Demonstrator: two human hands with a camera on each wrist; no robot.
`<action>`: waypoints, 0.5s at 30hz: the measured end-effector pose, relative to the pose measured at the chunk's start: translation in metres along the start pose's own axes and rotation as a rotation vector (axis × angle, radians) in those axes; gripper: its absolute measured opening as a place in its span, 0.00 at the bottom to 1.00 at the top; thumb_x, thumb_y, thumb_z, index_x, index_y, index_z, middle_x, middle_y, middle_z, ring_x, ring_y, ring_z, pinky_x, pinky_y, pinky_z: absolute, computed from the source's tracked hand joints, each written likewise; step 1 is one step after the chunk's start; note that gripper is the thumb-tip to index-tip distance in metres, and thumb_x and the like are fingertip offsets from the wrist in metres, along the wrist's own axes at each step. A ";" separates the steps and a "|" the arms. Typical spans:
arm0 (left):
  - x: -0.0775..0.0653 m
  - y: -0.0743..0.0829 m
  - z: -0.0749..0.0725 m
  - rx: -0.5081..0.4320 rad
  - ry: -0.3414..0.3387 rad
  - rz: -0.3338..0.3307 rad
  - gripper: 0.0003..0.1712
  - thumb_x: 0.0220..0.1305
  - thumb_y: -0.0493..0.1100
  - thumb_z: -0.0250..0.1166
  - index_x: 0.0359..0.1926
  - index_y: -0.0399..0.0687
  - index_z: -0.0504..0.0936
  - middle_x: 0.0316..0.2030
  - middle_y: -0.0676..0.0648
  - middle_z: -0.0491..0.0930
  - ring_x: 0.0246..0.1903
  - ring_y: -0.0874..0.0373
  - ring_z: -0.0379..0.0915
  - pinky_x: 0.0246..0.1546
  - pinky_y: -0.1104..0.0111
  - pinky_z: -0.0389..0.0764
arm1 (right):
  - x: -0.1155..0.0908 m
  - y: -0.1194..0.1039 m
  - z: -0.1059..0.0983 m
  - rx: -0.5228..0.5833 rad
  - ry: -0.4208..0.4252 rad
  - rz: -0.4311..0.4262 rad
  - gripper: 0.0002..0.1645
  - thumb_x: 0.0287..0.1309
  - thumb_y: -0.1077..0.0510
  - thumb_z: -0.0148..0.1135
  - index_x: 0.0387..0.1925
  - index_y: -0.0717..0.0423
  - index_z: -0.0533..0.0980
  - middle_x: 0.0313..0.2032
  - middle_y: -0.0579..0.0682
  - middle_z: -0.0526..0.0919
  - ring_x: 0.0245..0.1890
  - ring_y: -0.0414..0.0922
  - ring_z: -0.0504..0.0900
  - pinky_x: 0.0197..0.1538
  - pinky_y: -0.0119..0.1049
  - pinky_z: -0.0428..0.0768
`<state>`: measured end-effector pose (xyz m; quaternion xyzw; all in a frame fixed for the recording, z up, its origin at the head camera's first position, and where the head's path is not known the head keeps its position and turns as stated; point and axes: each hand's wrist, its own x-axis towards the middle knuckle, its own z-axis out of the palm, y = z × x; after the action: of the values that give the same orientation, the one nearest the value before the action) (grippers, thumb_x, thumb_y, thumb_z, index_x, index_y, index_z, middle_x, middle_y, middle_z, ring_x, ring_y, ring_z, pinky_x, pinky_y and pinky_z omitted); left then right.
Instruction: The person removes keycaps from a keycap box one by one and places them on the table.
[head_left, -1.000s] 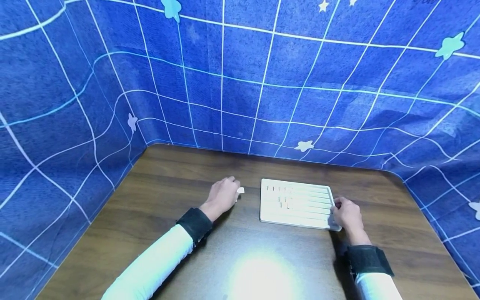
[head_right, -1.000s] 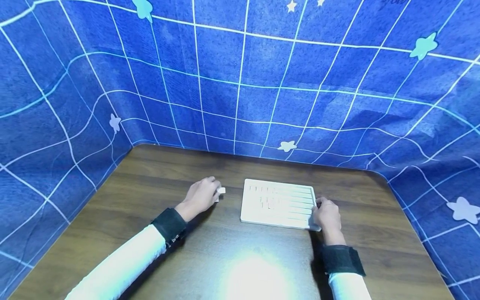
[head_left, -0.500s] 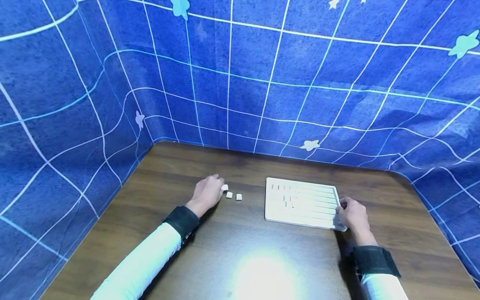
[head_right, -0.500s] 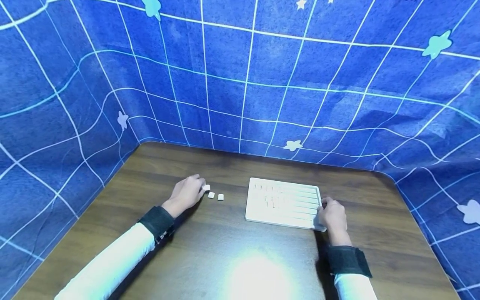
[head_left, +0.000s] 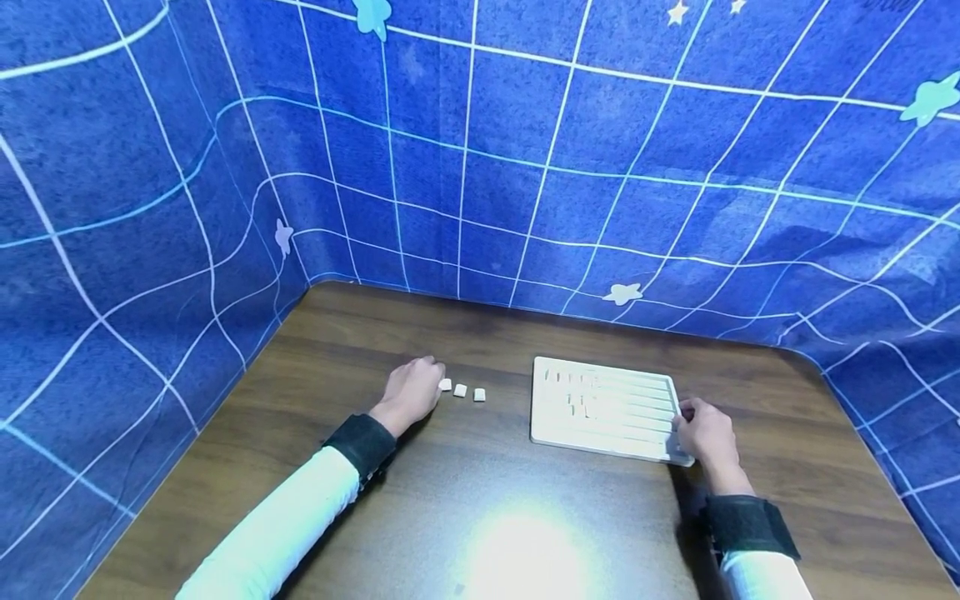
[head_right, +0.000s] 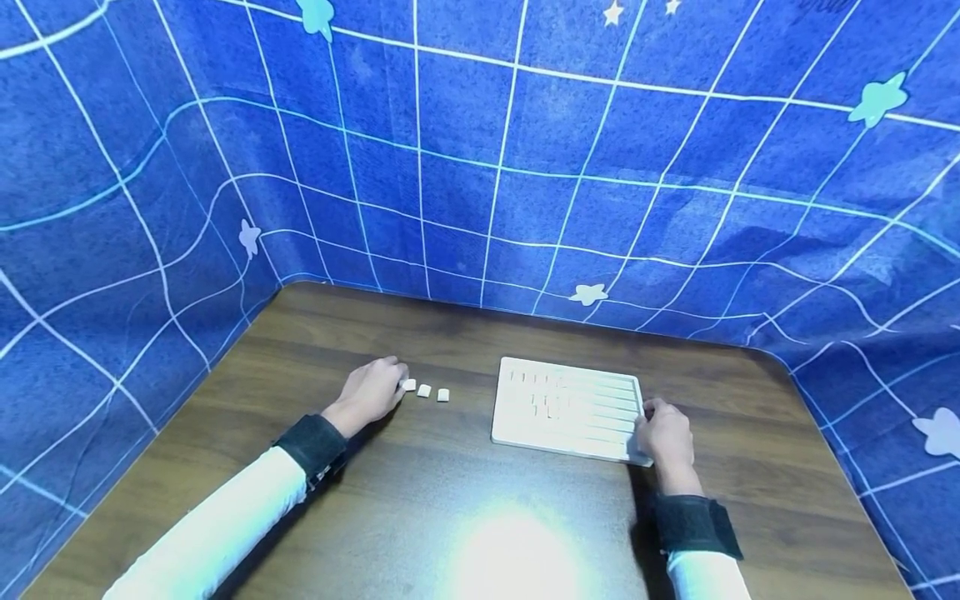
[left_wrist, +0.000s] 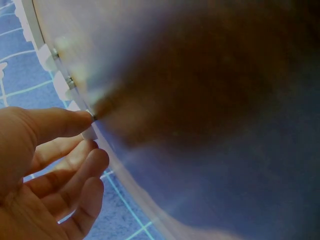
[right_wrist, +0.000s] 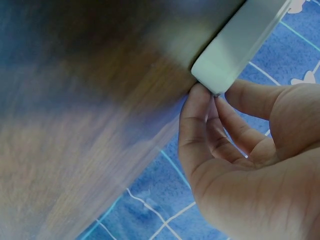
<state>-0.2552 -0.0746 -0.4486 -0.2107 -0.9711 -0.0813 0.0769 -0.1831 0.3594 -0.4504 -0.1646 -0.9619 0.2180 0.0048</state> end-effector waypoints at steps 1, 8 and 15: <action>0.000 0.000 0.000 -0.001 -0.001 -0.002 0.03 0.55 0.33 0.63 0.29 0.44 0.81 0.30 0.45 0.78 0.33 0.48 0.80 0.32 0.56 0.83 | 0.000 0.000 0.000 0.001 0.001 -0.004 0.20 0.64 0.58 0.52 0.53 0.66 0.73 0.47 0.67 0.80 0.50 0.66 0.77 0.50 0.59 0.74; -0.002 0.000 -0.001 0.001 0.009 0.007 0.02 0.53 0.34 0.64 0.28 0.44 0.80 0.29 0.46 0.77 0.31 0.49 0.80 0.30 0.56 0.82 | -0.002 0.000 -0.001 0.000 0.011 -0.019 0.20 0.62 0.58 0.53 0.52 0.66 0.74 0.47 0.69 0.80 0.50 0.68 0.77 0.49 0.60 0.75; -0.001 0.001 -0.003 -0.010 0.021 0.014 0.03 0.52 0.34 0.65 0.27 0.45 0.79 0.28 0.47 0.77 0.30 0.50 0.80 0.30 0.57 0.82 | -0.001 -0.001 -0.002 -0.001 0.003 0.002 0.20 0.63 0.58 0.53 0.53 0.66 0.73 0.47 0.69 0.79 0.50 0.67 0.76 0.50 0.59 0.74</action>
<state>-0.2539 -0.0744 -0.4454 -0.2168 -0.9684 -0.0877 0.0866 -0.1819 0.3590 -0.4477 -0.1657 -0.9619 0.2175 0.0058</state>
